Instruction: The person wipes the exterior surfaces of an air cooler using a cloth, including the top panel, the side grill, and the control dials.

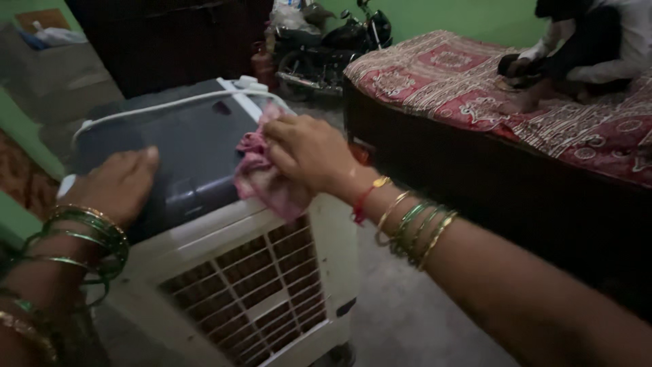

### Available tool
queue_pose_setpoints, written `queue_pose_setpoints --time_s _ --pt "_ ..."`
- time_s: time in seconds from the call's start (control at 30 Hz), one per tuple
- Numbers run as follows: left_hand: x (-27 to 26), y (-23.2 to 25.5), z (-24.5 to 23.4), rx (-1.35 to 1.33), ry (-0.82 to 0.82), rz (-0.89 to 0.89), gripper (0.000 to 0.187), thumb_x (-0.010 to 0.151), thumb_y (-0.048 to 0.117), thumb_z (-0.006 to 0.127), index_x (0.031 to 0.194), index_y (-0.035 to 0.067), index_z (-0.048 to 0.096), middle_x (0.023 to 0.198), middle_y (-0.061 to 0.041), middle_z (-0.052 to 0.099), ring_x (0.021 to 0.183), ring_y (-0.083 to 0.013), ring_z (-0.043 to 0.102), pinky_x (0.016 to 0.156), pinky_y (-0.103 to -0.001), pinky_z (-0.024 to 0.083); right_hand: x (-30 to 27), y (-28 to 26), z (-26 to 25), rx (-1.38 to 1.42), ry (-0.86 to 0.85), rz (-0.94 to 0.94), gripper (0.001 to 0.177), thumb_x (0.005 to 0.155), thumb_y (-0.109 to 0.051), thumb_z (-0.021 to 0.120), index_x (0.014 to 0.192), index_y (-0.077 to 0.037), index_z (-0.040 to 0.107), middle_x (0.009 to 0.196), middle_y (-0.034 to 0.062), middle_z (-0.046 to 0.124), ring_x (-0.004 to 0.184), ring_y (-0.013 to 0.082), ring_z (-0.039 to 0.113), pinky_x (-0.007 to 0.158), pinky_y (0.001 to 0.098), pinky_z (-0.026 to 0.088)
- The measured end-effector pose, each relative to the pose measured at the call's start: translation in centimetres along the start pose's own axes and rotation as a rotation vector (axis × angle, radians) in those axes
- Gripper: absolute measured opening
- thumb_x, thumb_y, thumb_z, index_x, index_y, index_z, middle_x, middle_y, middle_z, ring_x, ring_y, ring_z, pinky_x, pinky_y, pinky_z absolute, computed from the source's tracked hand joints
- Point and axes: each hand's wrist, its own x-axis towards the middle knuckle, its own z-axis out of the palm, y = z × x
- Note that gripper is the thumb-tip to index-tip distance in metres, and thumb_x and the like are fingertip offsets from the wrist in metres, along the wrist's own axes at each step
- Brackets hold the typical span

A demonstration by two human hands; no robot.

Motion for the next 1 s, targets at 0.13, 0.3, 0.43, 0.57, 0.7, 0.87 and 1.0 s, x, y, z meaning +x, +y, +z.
queue_pose_setpoints --time_s 0.13,0.3,0.43,0.57,0.7,0.87,1.0 --pt "1.0 2.9 2.2 0.206 0.061 -0.081 0.069 0.097 0.065 0.034 0.155 0.028 0.039 0.161 -0.010 0.031 0.148 -0.0444 0.023 0.114 -0.072 0.011 1.5 -3.3 2.2 -0.029 0.031 0.208 0.028 0.088 -0.034 0.063 0.103 -0.012 0.072 0.103 0.0147 0.068 0.096 0.0325 0.068 0.082 0.0464 0.054" --pt "0.6 3.5 2.6 0.312 0.100 -0.219 0.062 0.097 0.063 0.038 0.153 0.038 0.042 0.165 -0.001 0.030 0.152 -0.0343 0.023 0.112 -0.079 0.006 0.9 -9.2 3.8 -0.064 0.276 0.004 0.036 0.090 -0.036 0.063 0.110 -0.008 0.072 0.109 0.0165 0.071 0.111 0.0333 0.068 0.113 0.0523 0.047" --pt "0.4 2.3 2.9 0.337 0.176 -0.174 0.062 0.098 0.063 0.034 0.153 0.037 0.044 0.163 0.002 0.035 0.151 -0.0299 0.031 0.115 -0.076 0.011 0.4 -8.0 3.1 0.065 0.227 -0.069 0.042 0.093 -0.036 0.060 0.121 -0.007 0.069 0.118 0.0148 0.071 0.117 0.0342 0.068 0.116 0.0512 0.045" --pt "1.6 0.9 4.0 0.436 0.183 -0.176 0.061 0.101 0.063 0.033 0.156 0.036 0.038 0.165 -0.001 0.032 0.149 -0.0336 0.032 0.114 -0.076 0.013 -0.4 -4.9 1.5 0.005 0.137 -0.194 0.044 0.092 -0.036 0.060 0.125 -0.007 0.066 0.125 0.0157 0.067 0.124 0.0349 0.063 0.110 0.0507 0.046" --pt "3.9 -2.8 4.2 0.775 -0.012 -0.079 0.055 0.101 0.059 0.035 0.155 0.052 0.029 0.168 -0.002 0.021 0.150 -0.0379 0.028 0.112 -0.074 0.020 -1.8 -2.0 0.0 0.021 0.075 -0.164 0.056 0.087 -0.047 0.064 0.125 -0.005 0.064 0.124 0.0190 0.065 0.121 0.0358 0.060 0.097 0.0502 0.048" --pt "3.1 -1.4 2.4 1.093 -0.168 0.203 0.071 0.098 0.044 0.041 0.163 0.058 0.014 0.179 0.004 0.007 0.148 -0.0388 0.037 0.113 -0.061 0.039 -3.0 -1.0 0.4 0.150 0.238 -0.103 0.043 0.085 -0.022 0.063 0.126 -0.009 0.068 0.125 0.0123 0.068 0.120 0.0320 0.064 0.104 0.0438 0.051" --pt "-0.7 2.9 0.3 1.074 -0.219 0.094 0.061 0.104 0.047 0.033 0.159 0.055 0.009 0.175 0.005 0.003 0.149 -0.0345 0.032 0.118 -0.065 0.029 -2.5 -2.4 1.1 0.128 0.262 0.010 0.037 0.084 -0.020 0.064 0.118 -0.007 0.068 0.118 0.0140 0.068 0.112 0.0331 0.064 0.099 0.0459 0.051"
